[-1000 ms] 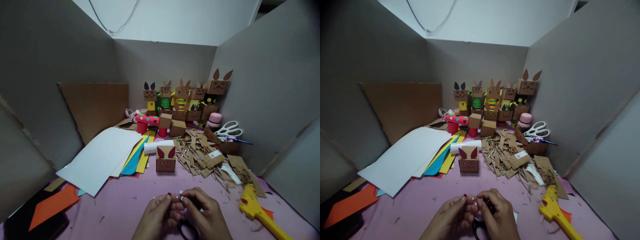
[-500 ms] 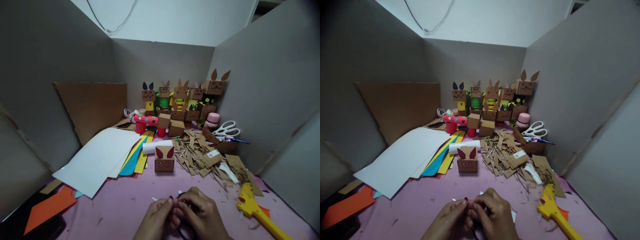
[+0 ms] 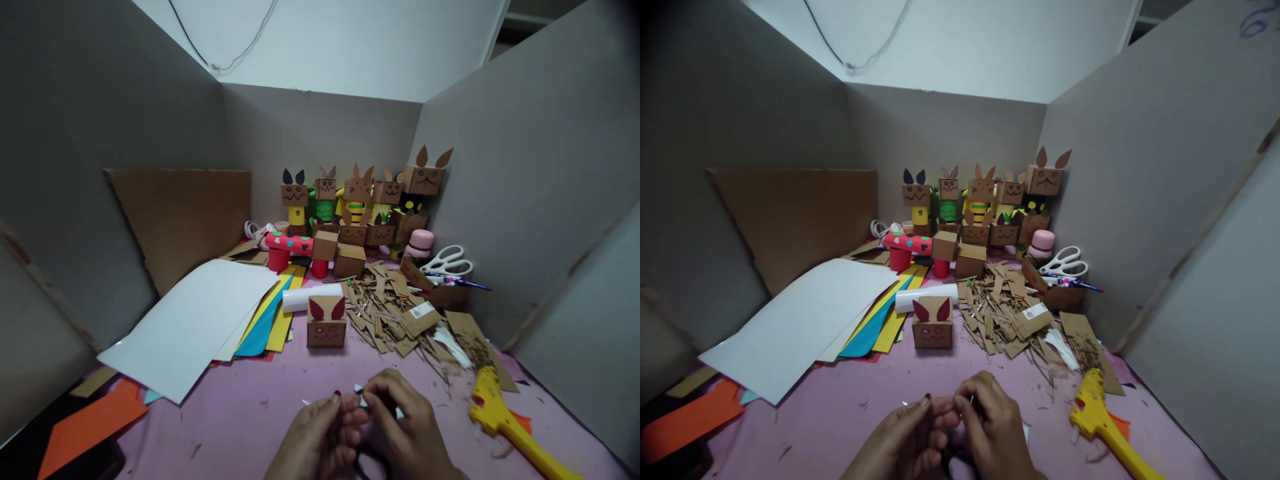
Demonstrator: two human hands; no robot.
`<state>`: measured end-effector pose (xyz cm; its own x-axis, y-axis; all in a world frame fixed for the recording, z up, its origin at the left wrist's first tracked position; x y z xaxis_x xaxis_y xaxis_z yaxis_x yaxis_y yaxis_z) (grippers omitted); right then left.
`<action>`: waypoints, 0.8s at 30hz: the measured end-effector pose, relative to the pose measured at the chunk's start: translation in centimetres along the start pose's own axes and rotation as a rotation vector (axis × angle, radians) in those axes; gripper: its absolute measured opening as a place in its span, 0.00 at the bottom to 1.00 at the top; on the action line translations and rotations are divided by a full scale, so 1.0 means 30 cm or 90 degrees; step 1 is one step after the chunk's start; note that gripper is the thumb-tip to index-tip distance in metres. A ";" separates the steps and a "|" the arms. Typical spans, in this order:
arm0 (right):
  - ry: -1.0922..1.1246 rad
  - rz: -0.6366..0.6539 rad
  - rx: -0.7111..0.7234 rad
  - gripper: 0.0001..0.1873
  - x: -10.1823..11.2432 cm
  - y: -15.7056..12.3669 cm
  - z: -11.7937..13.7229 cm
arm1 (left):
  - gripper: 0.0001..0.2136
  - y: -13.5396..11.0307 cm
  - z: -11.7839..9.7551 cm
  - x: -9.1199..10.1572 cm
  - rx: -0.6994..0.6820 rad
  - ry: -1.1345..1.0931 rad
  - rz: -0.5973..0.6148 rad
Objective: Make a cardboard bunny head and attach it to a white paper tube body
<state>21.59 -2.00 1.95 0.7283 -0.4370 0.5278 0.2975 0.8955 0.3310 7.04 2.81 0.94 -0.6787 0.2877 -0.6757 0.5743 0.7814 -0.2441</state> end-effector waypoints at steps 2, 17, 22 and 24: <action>-0.001 -0.035 -0.087 0.12 0.016 0.047 -0.015 | 0.15 -0.008 -0.016 0.002 -0.021 0.003 -0.030; -0.179 0.063 -0.186 0.11 -0.033 0.265 -0.097 | 0.16 0.004 -0.011 0.011 -0.001 -0.007 -0.010; -0.163 0.077 -0.178 0.10 -0.021 0.265 -0.104 | 0.13 -0.003 -0.019 0.004 0.014 0.039 -0.021; -0.151 0.080 -0.177 0.10 -0.019 0.266 -0.109 | 0.12 -0.005 -0.023 0.004 0.008 0.052 -0.023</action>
<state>25.58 5.68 1.72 0.6167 -0.3003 0.7277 0.3949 0.9177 0.0441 6.55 3.10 1.38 -0.7335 0.3040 -0.6079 0.5546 0.7848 -0.2768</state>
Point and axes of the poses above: each hand's wrist, its own y-axis towards the middle knuckle, its own x-axis out of the back of the hand, z = x × y, the point moved 2 cm from there along y, towards the middle knuckle, and after that the axes turned 11 degrees about -x, right-handed, at the moved point
